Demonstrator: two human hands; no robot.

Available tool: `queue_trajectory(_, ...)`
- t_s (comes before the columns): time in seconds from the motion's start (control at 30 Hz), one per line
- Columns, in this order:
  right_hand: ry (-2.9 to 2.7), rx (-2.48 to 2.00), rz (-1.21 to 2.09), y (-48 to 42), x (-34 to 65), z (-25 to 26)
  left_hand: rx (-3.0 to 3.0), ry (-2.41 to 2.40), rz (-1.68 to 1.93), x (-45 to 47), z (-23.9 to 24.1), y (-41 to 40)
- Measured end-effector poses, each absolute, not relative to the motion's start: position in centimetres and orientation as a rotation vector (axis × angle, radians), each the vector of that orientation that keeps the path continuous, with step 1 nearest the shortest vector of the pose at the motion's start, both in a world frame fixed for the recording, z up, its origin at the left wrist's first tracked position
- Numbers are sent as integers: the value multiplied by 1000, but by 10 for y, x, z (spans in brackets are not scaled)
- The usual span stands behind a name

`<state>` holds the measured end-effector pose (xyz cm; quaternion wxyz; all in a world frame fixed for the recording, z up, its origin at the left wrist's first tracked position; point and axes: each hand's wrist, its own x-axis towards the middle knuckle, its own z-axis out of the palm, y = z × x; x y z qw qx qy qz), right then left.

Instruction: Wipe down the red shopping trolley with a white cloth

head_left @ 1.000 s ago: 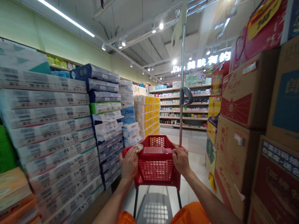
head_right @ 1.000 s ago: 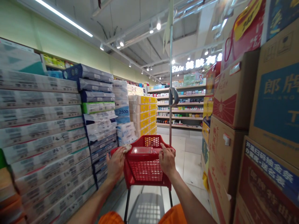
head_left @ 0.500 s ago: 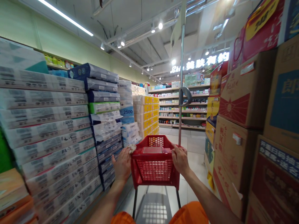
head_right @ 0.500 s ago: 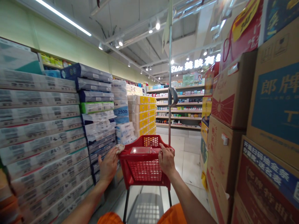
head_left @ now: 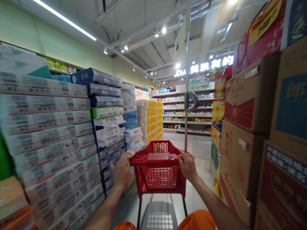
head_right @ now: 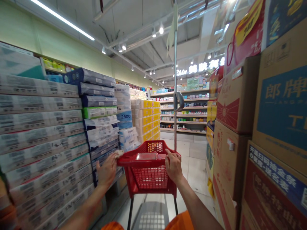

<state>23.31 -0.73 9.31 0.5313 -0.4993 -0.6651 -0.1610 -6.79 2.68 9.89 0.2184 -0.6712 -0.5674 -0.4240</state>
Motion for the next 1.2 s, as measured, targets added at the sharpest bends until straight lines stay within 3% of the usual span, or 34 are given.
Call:
queue_trajectory(0.3,-1583,-1171,-391,-10,231,93,-2117,-1355,-1119,-28,98,18)
queue_trajectory(0.53,-1585,-1166,-394,-12,224,96,-1855,-1617,-1249,-58,104,38)
queue_trajectory(0.77,-1581,-1143,-322,-14,225,98,-2143,-1254,-1060,-7,101,22)
queue_trajectory(0.93,-1566,-1149,-328,-14,229,97,-2039,-1540,-1092,-25,105,25)
queue_trajectory(1.2,-1685,-1218,-333,-17,183,125,-2475,-1348,-920,69,128,-3)
